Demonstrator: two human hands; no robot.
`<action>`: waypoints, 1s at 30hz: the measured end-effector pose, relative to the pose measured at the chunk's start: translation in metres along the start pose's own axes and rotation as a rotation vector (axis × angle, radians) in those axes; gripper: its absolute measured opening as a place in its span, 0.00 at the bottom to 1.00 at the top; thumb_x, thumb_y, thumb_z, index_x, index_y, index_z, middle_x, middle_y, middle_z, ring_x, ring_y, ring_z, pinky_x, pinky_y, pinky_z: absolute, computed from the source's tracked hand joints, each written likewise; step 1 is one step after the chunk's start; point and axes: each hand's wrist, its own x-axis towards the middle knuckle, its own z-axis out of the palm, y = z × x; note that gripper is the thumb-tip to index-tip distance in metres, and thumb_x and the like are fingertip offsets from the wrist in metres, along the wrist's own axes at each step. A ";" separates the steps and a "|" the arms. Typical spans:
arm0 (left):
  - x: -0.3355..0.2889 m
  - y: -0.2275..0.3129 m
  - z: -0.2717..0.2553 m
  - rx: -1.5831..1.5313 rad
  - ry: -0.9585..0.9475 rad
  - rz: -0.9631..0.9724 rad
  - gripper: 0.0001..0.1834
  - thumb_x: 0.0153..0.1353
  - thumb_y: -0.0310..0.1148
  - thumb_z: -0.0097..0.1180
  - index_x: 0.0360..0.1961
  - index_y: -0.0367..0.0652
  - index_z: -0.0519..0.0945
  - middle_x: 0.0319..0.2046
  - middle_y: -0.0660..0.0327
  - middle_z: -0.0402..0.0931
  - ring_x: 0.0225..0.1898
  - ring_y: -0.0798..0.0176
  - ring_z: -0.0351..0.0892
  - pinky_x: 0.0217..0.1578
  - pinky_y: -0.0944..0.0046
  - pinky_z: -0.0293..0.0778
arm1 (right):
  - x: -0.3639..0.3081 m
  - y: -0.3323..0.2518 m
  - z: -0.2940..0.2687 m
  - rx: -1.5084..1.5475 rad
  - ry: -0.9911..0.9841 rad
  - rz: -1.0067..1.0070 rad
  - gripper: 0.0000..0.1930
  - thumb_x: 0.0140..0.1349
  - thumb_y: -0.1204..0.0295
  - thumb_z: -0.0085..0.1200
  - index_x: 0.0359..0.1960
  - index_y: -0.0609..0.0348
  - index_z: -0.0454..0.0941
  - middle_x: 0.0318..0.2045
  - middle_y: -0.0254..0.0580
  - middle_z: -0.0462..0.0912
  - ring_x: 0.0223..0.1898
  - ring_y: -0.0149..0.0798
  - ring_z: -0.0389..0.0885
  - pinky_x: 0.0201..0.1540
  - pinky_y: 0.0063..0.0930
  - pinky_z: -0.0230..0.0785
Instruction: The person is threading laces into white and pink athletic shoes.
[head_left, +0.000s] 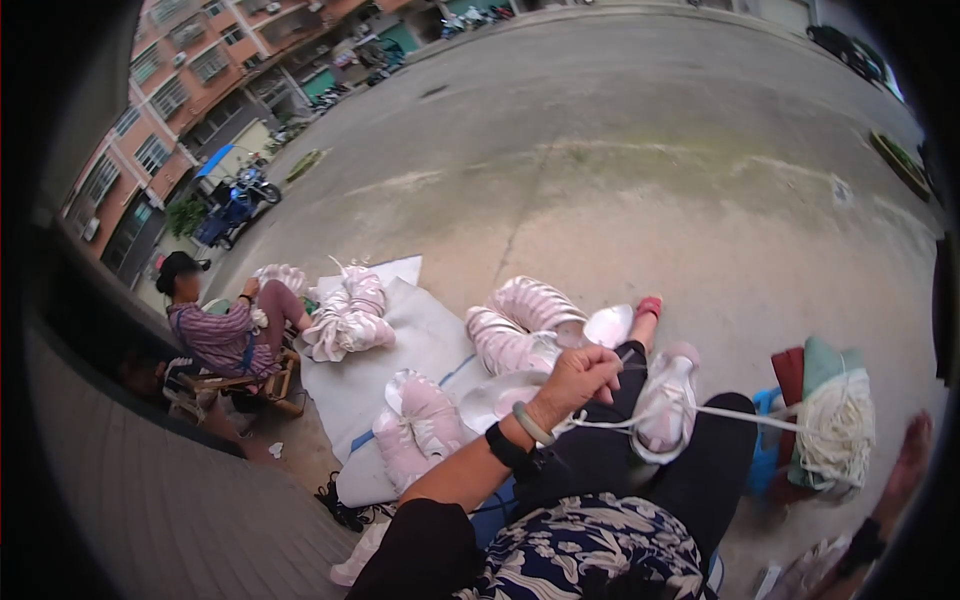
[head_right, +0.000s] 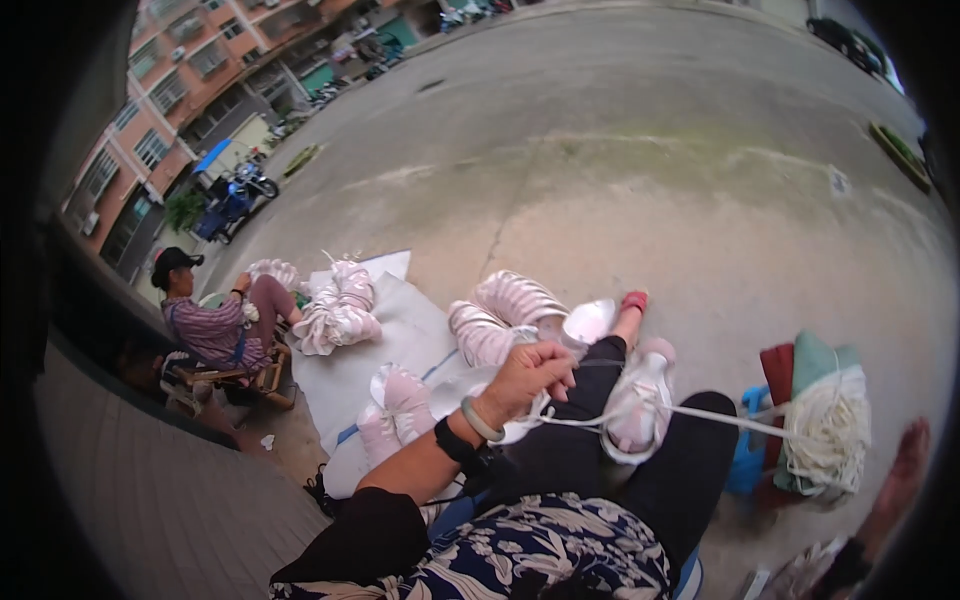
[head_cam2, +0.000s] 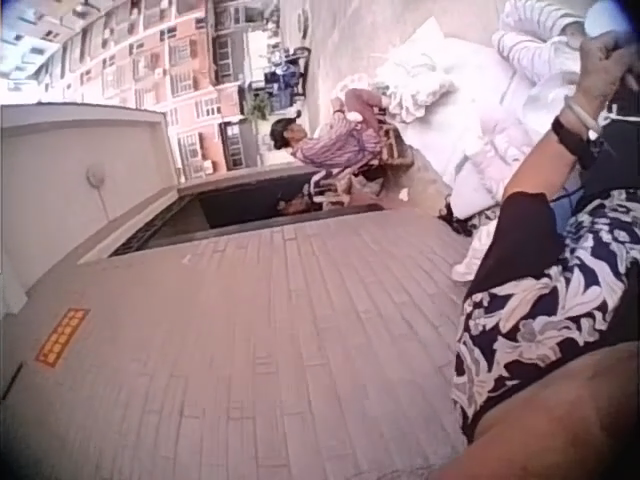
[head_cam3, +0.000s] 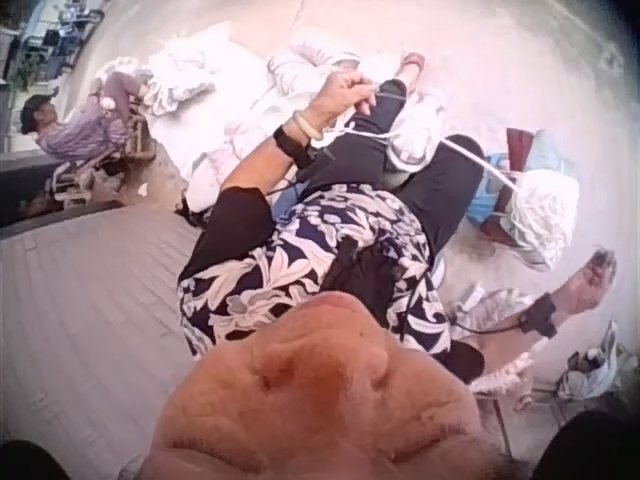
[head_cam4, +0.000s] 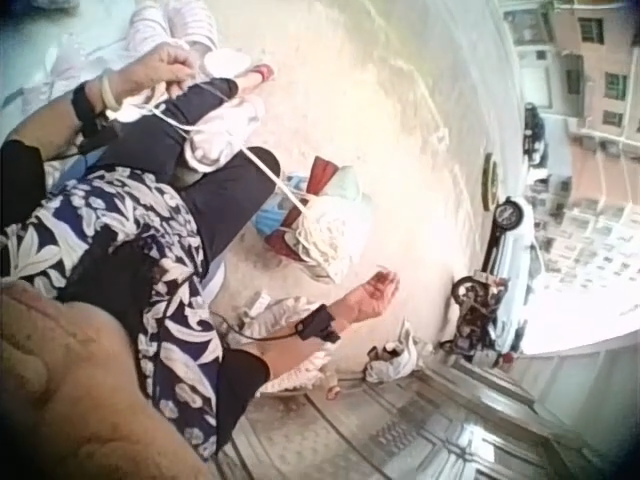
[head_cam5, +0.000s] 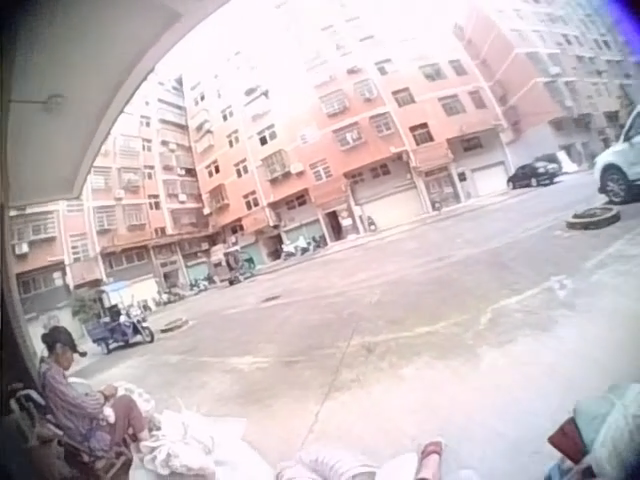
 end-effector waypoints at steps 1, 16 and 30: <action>-0.004 0.005 0.009 -0.039 0.031 0.025 0.07 0.61 0.30 0.52 0.32 0.37 0.77 0.22 0.63 0.76 0.19 0.75 0.74 0.21 0.77 0.71 | -0.033 0.021 0.063 -0.100 -0.111 0.004 0.22 0.60 0.78 0.50 0.56 0.68 0.64 0.51 0.45 0.72 0.50 0.34 0.74 0.57 0.26 0.65; -0.003 -0.016 0.076 0.034 -0.188 -0.009 0.08 0.62 0.30 0.51 0.35 0.36 0.77 0.24 0.62 0.76 0.21 0.74 0.73 0.22 0.78 0.70 | -0.214 0.149 0.288 -0.221 -0.919 0.587 0.07 0.59 0.72 0.55 0.30 0.64 0.79 0.19 0.28 0.75 0.20 0.18 0.70 0.22 0.13 0.63; 0.000 -0.024 0.078 0.065 -0.202 -0.111 0.09 0.61 0.32 0.53 0.32 0.35 0.78 0.22 0.63 0.76 0.17 0.76 0.71 0.18 0.79 0.67 | -0.218 0.155 0.283 -0.236 -0.820 0.658 0.07 0.58 0.72 0.57 0.29 0.64 0.80 0.19 0.29 0.76 0.17 0.18 0.70 0.19 0.12 0.62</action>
